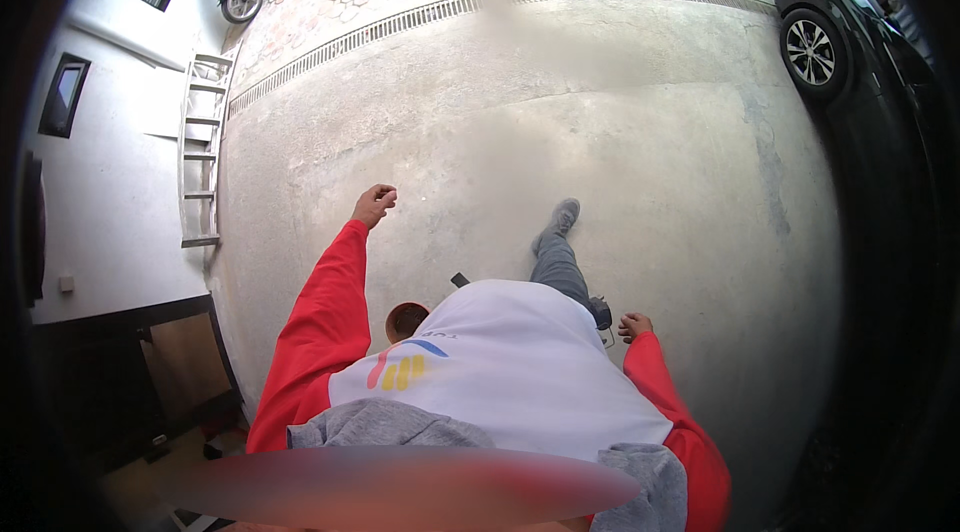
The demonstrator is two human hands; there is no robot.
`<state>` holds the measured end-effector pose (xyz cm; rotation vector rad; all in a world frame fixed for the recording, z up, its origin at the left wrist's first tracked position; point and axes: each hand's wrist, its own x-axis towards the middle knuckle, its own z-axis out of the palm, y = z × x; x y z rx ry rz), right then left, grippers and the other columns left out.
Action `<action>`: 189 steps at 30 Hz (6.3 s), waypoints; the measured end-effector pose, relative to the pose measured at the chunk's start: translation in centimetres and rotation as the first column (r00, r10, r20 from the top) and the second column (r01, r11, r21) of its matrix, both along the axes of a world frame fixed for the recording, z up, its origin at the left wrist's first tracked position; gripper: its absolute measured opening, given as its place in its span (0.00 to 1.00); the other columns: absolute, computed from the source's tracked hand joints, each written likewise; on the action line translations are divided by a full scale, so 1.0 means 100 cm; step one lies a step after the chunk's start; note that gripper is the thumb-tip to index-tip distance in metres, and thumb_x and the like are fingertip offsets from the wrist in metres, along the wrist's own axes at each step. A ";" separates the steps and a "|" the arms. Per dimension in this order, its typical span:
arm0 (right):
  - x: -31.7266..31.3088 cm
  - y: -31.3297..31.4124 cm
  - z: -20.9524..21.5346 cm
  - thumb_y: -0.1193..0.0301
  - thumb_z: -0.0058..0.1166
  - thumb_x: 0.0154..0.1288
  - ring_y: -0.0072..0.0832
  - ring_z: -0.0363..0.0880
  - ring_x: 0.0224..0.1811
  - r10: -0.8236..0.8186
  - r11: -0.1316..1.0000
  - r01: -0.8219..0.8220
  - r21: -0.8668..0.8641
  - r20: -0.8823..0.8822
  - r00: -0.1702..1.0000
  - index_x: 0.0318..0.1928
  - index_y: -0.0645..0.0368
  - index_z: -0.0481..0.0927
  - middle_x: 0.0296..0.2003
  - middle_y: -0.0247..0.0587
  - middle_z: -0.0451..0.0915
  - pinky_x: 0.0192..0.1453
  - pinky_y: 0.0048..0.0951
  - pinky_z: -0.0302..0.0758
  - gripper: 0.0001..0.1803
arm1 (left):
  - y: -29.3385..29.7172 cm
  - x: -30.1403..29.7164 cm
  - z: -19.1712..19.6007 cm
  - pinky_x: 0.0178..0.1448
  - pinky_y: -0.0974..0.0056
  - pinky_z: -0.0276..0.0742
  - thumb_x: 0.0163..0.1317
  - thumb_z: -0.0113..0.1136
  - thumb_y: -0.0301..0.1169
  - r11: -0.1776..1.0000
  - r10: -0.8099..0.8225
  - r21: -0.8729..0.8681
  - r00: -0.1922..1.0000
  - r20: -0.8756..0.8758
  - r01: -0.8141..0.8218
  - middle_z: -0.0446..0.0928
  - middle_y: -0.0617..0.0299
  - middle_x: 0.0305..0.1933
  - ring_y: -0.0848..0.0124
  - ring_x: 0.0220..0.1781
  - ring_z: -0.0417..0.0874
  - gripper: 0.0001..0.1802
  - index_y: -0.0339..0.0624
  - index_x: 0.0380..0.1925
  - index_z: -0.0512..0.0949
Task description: The person walks from a garage area to a pile of metal rods, selects two long rods, and carries them into a building. They walk up a staircase and place the rods on a scaffolding platform inside a room under renovation.
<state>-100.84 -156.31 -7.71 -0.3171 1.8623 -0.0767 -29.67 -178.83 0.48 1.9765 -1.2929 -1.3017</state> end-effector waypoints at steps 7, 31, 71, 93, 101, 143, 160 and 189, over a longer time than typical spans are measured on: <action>-0.050 -0.260 -0.043 0.65 0.62 0.65 0.30 0.85 0.30 -0.069 0.986 0.083 -0.144 0.097 0.993 0.60 0.62 0.75 0.37 0.44 0.85 0.29 0.29 0.78 0.25 | -0.167 -0.053 -0.048 0.44 0.58 0.79 0.69 0.58 0.46 0.900 0.226 0.378 0.974 0.022 -0.217 0.81 0.61 0.49 0.68 0.47 0.84 0.20 0.46 0.53 0.75; -0.152 -1.053 0.006 0.64 0.61 0.66 0.32 0.86 0.34 -0.375 0.901 0.376 -0.215 0.046 0.926 0.57 0.62 0.77 0.38 0.44 0.86 0.32 0.31 0.79 0.23 | -1.238 -0.261 -0.076 0.45 0.61 0.81 0.62 0.65 0.43 0.923 -0.343 0.232 0.930 0.129 0.308 0.86 0.54 0.38 0.65 0.36 0.86 0.21 0.37 0.45 0.83; -0.680 -2.280 0.015 0.69 0.58 0.68 0.29 0.83 0.31 -0.733 0.674 0.716 -0.183 -0.041 0.679 0.52 0.59 0.79 0.36 0.39 0.84 0.30 0.33 0.77 0.15 | -2.760 -1.044 0.024 0.43 0.65 0.79 0.67 0.63 0.40 0.758 -0.636 -0.153 0.770 0.049 0.635 0.84 0.60 0.41 0.72 0.39 0.84 0.19 0.37 0.50 0.80; -1.364 -3.044 0.051 0.65 0.56 0.70 0.24 0.82 0.35 -0.581 0.638 0.396 -0.660 -0.075 0.811 0.64 0.57 0.73 0.40 0.38 0.83 0.33 0.25 0.77 0.24 | -3.048 -1.306 -0.085 0.39 0.55 0.80 0.68 0.59 0.45 0.580 -0.455 0.768 0.890 0.029 0.272 0.85 0.62 0.46 0.65 0.39 0.87 0.19 0.47 0.53 0.77; -1.346 -3.117 0.039 0.72 0.59 0.60 0.33 0.85 0.31 -0.476 0.859 0.477 -0.183 0.054 0.878 0.54 0.56 0.79 0.35 0.41 0.85 0.32 0.36 0.78 0.20 | -3.493 -1.655 -0.024 0.39 0.63 0.77 0.67 0.61 0.46 0.746 -0.610 0.339 0.792 0.001 0.574 0.83 0.61 0.46 0.70 0.43 0.85 0.26 0.42 0.58 0.75; -2.225 -4.487 0.127 0.59 0.58 0.59 0.43 0.81 0.44 0.407 0.658 -0.552 -0.512 -0.374 0.833 0.36 0.49 0.87 0.38 0.41 0.81 0.49 0.44 0.77 0.11 | -4.704 -2.636 0.028 0.42 0.67 0.76 0.68 0.61 0.46 0.649 -0.758 0.006 0.647 -0.085 0.761 0.82 0.66 0.46 0.74 0.45 0.83 0.22 0.45 0.55 0.77; -2.653 -4.892 0.116 0.65 0.61 0.60 0.35 0.86 0.40 0.527 0.730 -0.294 -0.617 0.235 0.816 0.38 0.58 0.87 0.36 0.43 0.87 0.46 0.34 0.79 0.10 | -4.864 -3.028 0.056 0.56 0.50 0.77 0.66 0.56 0.43 0.049 -0.990 0.565 -0.034 0.136 0.824 0.83 0.48 0.45 0.49 0.51 0.83 0.17 0.42 0.43 0.81; -2.976 -5.493 -0.284 0.62 0.61 0.64 0.48 0.69 0.67 0.181 0.761 -0.578 -0.294 -0.759 0.625 0.70 0.64 0.60 0.65 0.57 0.70 0.70 0.42 0.68 0.40 | -5.261 -3.235 -0.251 0.74 0.37 0.49 0.52 0.70 0.53 0.238 -0.939 0.276 0.148 0.311 0.931 0.64 0.51 0.66 0.50 0.74 0.57 0.37 0.51 0.59 0.72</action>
